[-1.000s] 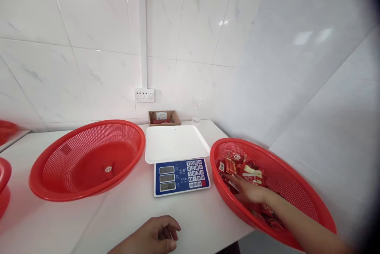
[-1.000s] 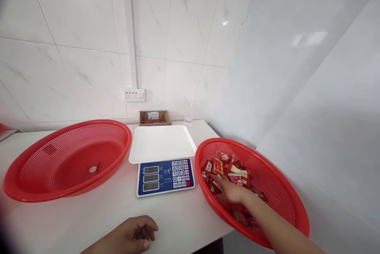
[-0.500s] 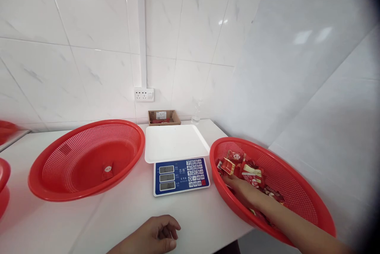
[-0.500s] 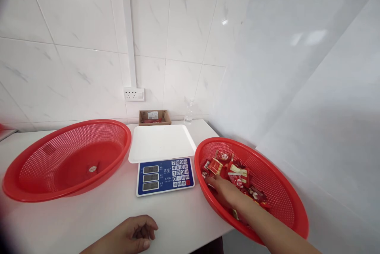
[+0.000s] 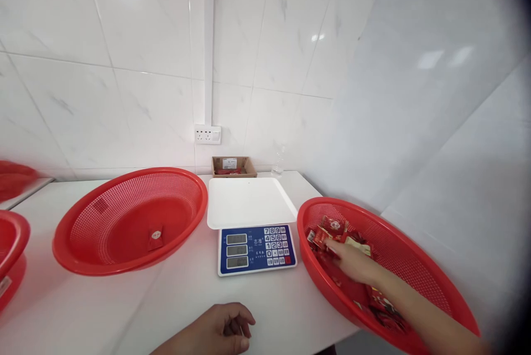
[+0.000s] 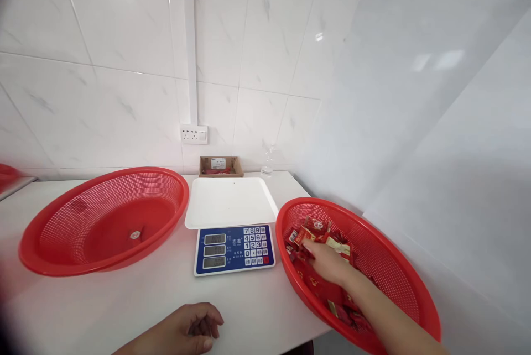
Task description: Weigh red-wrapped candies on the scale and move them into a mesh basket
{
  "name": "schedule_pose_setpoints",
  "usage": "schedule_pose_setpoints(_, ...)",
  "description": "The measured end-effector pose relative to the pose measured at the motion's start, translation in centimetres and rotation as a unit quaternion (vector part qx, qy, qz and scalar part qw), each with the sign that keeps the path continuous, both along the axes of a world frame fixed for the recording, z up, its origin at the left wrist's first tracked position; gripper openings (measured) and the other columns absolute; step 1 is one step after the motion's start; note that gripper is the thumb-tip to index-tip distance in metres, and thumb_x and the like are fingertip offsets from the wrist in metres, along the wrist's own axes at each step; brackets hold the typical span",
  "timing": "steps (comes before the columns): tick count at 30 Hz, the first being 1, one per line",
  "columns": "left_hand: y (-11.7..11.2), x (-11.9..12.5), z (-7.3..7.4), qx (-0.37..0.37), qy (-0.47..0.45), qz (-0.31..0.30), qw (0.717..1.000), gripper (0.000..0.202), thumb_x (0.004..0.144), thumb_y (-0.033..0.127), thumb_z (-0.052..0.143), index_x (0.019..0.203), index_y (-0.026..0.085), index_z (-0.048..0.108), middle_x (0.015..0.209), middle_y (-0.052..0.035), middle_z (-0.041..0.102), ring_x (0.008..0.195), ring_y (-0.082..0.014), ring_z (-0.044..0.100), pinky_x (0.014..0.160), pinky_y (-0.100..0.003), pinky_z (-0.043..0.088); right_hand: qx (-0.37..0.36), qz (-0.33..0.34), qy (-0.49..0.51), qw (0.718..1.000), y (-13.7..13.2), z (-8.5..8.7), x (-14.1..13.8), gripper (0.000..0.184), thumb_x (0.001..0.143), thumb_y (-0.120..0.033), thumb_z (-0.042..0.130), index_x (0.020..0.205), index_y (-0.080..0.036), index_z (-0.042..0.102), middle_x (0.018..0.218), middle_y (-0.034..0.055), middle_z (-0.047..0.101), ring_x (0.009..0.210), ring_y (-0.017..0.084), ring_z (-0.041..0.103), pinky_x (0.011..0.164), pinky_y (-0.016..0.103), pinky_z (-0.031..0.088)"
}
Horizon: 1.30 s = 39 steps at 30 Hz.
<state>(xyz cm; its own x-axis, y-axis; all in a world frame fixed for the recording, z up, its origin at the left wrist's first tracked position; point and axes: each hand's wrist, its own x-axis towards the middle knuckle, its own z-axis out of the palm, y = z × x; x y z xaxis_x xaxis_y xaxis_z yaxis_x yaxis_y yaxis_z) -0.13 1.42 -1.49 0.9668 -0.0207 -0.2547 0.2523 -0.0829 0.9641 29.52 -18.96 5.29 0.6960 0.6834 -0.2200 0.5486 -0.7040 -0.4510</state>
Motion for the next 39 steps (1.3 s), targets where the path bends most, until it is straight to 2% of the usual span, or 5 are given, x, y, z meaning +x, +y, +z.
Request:
schedule_pose_setpoints(9, 0.0, -0.2, -0.3, -0.017, -0.013, 0.002, 1.000, 0.037, 0.074, 0.038, 0.063, 0.106, 0.020, 0.058, 0.096, -0.0035, 0.062, 0.086, -0.0153, 0.055, 0.079, -0.028, 0.043, 0.213, -0.130, 0.178, 0.952, 5.5, 6.7, 0.3, 0.028, 0.078, -0.042, 0.052, 0.099, -0.025, 0.047, 0.097, 0.0054, 0.060, 0.087, 0.020, 0.061, 0.056, 0.024, 0.053)
schedule_pose_setpoints(14, 0.0, -0.2, -0.4, -0.020, -0.015, -0.001, 1.000, 0.045, 0.072, 0.046, 0.064, 0.108, 0.021, 0.058, 0.096, -0.0039, 0.062, 0.085, -0.0160, 0.056, 0.081, -0.030, 0.043, 0.238, -0.072, 0.215, 0.944, 11.3, 6.4, -1.1, 0.035, 0.076, -0.039, 0.057, 0.107, -0.027, 0.046, 0.106, 0.0039, 0.059, 0.079, 0.015, 0.061, 0.053, 0.022, 0.054)
schedule_pose_setpoints(20, 0.1, -0.2, -1.4, -0.046, -0.016, 0.005, 0.999, 0.053, 0.066, 0.053, 0.067, 0.108, 0.021, 0.059, 0.094, -0.0036, 0.062, 0.085, -0.0161, 0.057, 0.082, -0.031, 0.043, 0.234, -0.041, 0.251, 0.938, 15.4, 6.2, -2.3, 0.059, 0.075, -0.038, 0.059, 0.128, -0.029, 0.032, 0.122, 0.0081, 0.049, 0.103, 0.019, 0.055, 0.071, 0.028, 0.057)
schedule_pose_setpoints(25, 0.2, -0.2, -1.2, -0.039, -0.017, -0.002, 0.999, 0.054, 0.067, 0.055, 0.065, 0.108, 0.021, 0.060, 0.093, -0.0047, 0.063, 0.086, -0.0174, 0.058, 0.083, -0.032, 0.044, 0.226, -0.031, 0.264, 0.937, 15.5, 6.3, -2.2, 0.070, 0.079, -0.035, 0.056, 0.138, -0.028, 0.019, 0.132, 0.0130, 0.039, 0.106, 0.018, 0.055, 0.086, 0.032, 0.051)
schedule_pose_setpoints(39, 0.0, -0.3, -0.8, -0.016, -0.017, 0.001, 1.000, 0.044, 0.071, 0.045, 0.065, 0.107, 0.021, 0.058, 0.095, -0.0034, 0.062, 0.085, -0.0158, 0.056, 0.080, -0.029, 0.044, 0.237, -0.114, 0.126, 0.957, 8.3, 5.1, 3.4, 0.050, 0.079, -0.036, 0.048, 0.126, -0.021, 0.040, 0.130, 0.0120, 0.046, 0.116, 0.020, 0.048, 0.091, 0.027, 0.046)
